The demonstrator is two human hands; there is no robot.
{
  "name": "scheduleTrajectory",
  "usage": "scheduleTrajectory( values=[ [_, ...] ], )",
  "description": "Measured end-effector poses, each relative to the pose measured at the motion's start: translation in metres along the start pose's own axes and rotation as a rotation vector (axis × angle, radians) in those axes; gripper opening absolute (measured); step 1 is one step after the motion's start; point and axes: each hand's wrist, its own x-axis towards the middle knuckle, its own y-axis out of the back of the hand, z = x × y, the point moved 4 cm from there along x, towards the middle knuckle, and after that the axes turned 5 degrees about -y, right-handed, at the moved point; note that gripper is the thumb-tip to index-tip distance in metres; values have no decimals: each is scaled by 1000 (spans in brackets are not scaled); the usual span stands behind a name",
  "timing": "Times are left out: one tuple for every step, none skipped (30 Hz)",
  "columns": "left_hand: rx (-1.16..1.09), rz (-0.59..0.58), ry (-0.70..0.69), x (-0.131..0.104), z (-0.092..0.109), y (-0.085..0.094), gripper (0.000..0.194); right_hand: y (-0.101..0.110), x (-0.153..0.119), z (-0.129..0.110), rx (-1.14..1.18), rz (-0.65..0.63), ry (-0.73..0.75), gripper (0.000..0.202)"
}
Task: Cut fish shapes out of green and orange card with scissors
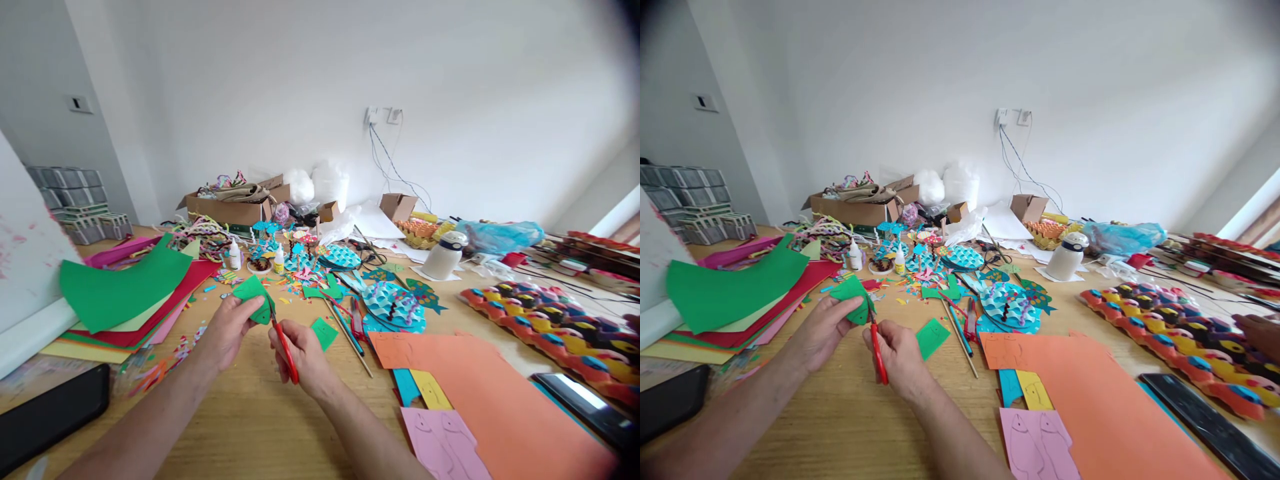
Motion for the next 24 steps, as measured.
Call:
scheduleTrajectory(
  values=[
    [3, -3, 1, 0, 0, 0, 13, 0, 0, 0, -6, 0, 3, 36],
    [9, -7, 6, -1, 0, 0, 13, 0, 0, -1, -8, -2, 7, 36],
    [18, -12, 16, -1, 0, 0, 14, 0, 0, -1, -8, -6, 10, 37],
    [28, -18, 26, -2, -1, 0, 14, 0, -1, -2, -5, -10, 12, 37],
    [38, -21, 36, -3, -1, 1, 15, 0, -1, -2, 0, -15, 11, 37],
    [45, -23, 43, -3, -1, 1, 16, 0, -1, -2, 7, -20, 6, 38],
    [50, -22, 45, -3, -1, 1, 16, 0, -1, -2, 13, -24, -1, 38],
    [52, -19, 44, -3, -1, 0, 15, 0, -1, -1, 16, -27, -7, 38],
    [52, -18, 40, -3, 0, 0, 15, 0, -1, -1, 16, -27, -13, 39],
    [53, -19, 37, -3, 0, 0, 14, 0, -1, 0, 12, -27, -16, 40],
    [53, -22, 33, -3, 1, -1, 14, 0, 0, 0, 7, -26, -17, 40],
    [53, -25, 31, -3, 1, -1, 13, 0, 0, 0, 2, -23, -16, 41],
    [53, -27, 29, -3, 2, -1, 12, 0, 0, 0, -2, -21, -15, 41],
    [51, -29, 29, -3, 2, -1, 12, 0, 0, 0, -3, -21, -16, 41],
    [49, -30, 31, -3, 2, -1, 12, 0, 0, 0, -3, -21, -17, 42],
    [47, -32, 36, -4, 2, -1, 12, 0, 0, 1, -3, -21, -19, 42],
    [45, -27, 42, -4, 2, -1, 13, 0, 0, 1, -1, -19, -22, 42],
    [42, -16, 45, -5, 2, -1, 14, 0, 0, 1, 0, -18, -25, 42],
    [41, 3, 42, -5, 2, 0, 14, 0, 0, 1, 1, -17, -28, 42],
    [40, 25, 34, -5, 2, 0, 15, 0, 0, 1, 3, -15, -31, 42],
    [40, 48, 21, -5, 3, 0, 16, 0, 0, 1, 6, -14, -33, 41],
    [41, 64, 6, -5, 4, 0, 17, 0, 0, 1, 11, -15, -34, 41],
    [44, 74, -8, -5, 5, 0, 17, -1, 0, 0, 21, -16, -36, 41],
    [48, 74, -18, -5, 5, -1, 17, -1, 0, 0, 33, -19, -39, 40]
  ],
)
